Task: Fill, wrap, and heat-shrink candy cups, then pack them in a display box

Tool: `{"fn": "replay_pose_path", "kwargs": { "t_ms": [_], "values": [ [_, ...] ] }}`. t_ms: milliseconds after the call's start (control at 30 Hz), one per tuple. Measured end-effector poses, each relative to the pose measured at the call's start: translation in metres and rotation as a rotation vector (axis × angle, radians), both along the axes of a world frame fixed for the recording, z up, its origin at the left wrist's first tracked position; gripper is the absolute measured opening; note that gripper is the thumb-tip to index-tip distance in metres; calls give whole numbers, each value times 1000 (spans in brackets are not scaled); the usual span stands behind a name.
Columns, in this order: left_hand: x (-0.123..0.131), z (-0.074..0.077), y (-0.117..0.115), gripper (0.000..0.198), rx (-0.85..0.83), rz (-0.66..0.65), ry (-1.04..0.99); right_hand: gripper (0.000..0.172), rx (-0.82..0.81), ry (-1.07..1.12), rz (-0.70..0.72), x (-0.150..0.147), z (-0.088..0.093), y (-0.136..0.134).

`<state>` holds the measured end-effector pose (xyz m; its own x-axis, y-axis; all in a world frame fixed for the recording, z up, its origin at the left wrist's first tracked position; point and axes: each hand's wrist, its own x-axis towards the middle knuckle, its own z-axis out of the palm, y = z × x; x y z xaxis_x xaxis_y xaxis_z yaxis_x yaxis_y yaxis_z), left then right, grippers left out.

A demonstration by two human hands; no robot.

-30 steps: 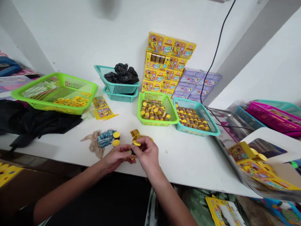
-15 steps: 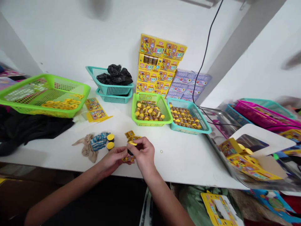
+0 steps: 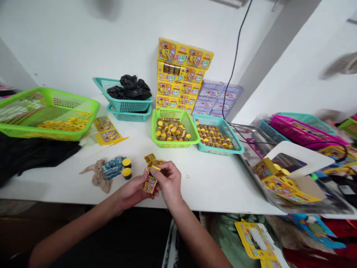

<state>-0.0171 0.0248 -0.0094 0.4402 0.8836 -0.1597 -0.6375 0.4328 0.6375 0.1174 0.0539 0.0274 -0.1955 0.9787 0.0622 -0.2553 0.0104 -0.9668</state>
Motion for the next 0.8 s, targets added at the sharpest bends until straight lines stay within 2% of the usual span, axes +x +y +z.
{"fn": "replay_pose_path", "kwargs": {
  "t_ms": [133, 267, 467, 667, 800],
  "values": [
    [1, 0, 0, 43, 0, 39, 11, 26, 112, -28, 56, 6, -5, 1],
    [-1, -1, -2, 40, -22, 37, 48, 26, 46, -2, 136, 14, -7, 5],
    [0, 5, -2, 26, 8, 78, 127, 23, 60, -105, 109, 20, -5, 11],
    [3, 1, -4, 31, -32, 22, 34, 15, 58, 8, 99, 22, -8, 12],
    [1, 0, -2, 32, -59, 26, -8, 16, 177, -123, 206, 23, -7, 9]
  ]
}}
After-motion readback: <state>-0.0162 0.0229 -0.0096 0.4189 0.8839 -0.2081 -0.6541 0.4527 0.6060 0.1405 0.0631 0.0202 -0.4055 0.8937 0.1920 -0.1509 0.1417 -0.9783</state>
